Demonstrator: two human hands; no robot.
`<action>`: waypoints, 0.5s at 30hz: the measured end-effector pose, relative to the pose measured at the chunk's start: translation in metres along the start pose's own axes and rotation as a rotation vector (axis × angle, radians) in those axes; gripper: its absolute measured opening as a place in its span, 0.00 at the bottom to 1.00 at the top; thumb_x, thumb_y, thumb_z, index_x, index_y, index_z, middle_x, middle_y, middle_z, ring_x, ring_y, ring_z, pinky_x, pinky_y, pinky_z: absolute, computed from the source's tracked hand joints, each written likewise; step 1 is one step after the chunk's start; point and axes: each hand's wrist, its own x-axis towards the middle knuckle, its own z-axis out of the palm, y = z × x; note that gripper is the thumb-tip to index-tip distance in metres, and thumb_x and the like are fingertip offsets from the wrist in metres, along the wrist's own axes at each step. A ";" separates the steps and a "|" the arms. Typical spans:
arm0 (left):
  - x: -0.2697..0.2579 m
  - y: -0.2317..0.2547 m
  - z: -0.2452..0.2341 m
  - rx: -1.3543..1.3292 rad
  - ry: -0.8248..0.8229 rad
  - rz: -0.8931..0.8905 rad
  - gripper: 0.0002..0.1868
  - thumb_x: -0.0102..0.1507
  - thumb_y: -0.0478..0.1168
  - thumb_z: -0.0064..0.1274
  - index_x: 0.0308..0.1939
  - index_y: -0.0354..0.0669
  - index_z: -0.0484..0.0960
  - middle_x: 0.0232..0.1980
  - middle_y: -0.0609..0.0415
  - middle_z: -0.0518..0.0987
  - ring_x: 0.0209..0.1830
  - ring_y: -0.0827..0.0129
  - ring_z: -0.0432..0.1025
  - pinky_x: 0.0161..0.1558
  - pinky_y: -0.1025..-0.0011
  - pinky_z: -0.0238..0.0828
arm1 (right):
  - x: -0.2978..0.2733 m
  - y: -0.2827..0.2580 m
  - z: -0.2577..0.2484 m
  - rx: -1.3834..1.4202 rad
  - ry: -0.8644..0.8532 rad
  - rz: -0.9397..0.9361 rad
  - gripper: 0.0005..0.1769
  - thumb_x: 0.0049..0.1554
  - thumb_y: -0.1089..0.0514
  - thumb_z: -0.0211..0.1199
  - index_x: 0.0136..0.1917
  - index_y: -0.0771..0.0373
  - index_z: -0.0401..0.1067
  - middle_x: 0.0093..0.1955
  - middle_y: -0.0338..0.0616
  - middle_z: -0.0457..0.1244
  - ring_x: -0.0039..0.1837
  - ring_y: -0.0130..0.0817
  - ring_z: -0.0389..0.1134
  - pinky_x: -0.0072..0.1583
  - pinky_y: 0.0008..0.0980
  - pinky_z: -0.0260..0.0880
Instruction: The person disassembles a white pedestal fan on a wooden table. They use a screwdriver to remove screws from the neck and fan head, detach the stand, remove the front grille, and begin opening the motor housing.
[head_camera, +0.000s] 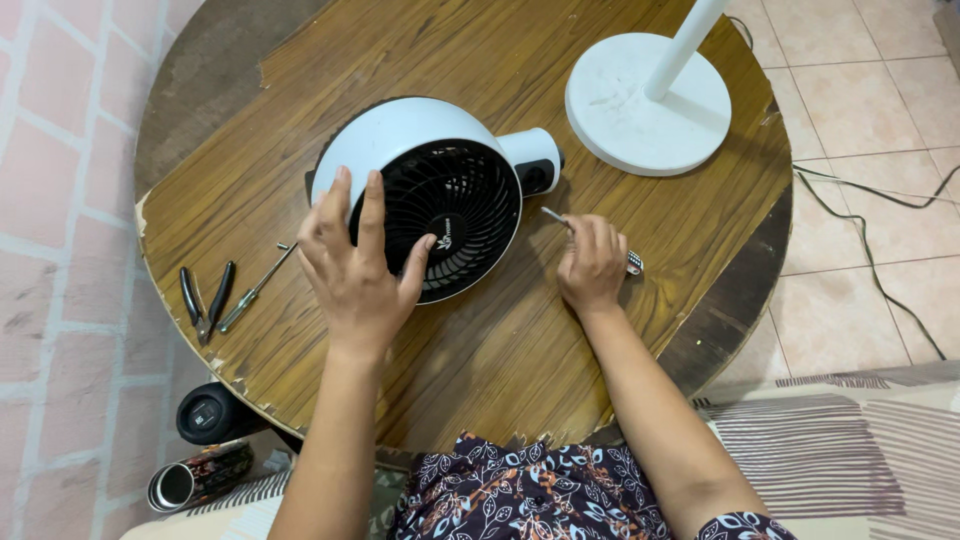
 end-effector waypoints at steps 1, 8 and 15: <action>-0.002 -0.003 0.000 0.006 0.014 0.015 0.48 0.63 0.56 0.69 0.80 0.53 0.59 0.79 0.48 0.59 0.70 0.51 0.56 0.74 0.53 0.58 | 0.002 0.003 0.004 0.036 -0.019 0.020 0.12 0.61 0.65 0.55 0.58 0.60 0.71 0.53 0.46 0.65 0.54 0.45 0.68 0.54 0.40 0.65; -0.002 -0.031 0.006 -0.325 -0.004 -0.065 0.57 0.59 0.51 0.73 0.82 0.40 0.52 0.83 0.40 0.57 0.84 0.48 0.54 0.83 0.52 0.52 | 0.048 0.013 0.016 0.227 -0.174 0.128 0.10 0.68 0.60 0.51 0.61 0.61 0.68 0.68 0.51 0.65 0.57 0.50 0.70 0.54 0.40 0.72; -0.027 -0.053 0.039 -0.750 0.016 -0.490 0.66 0.53 0.58 0.71 0.80 0.39 0.43 0.78 0.35 0.56 0.78 0.44 0.58 0.76 0.55 0.59 | 0.109 0.008 0.009 0.259 -0.500 0.269 0.17 0.69 0.52 0.49 0.68 0.55 0.67 0.62 0.41 0.68 0.64 0.48 0.69 0.61 0.47 0.67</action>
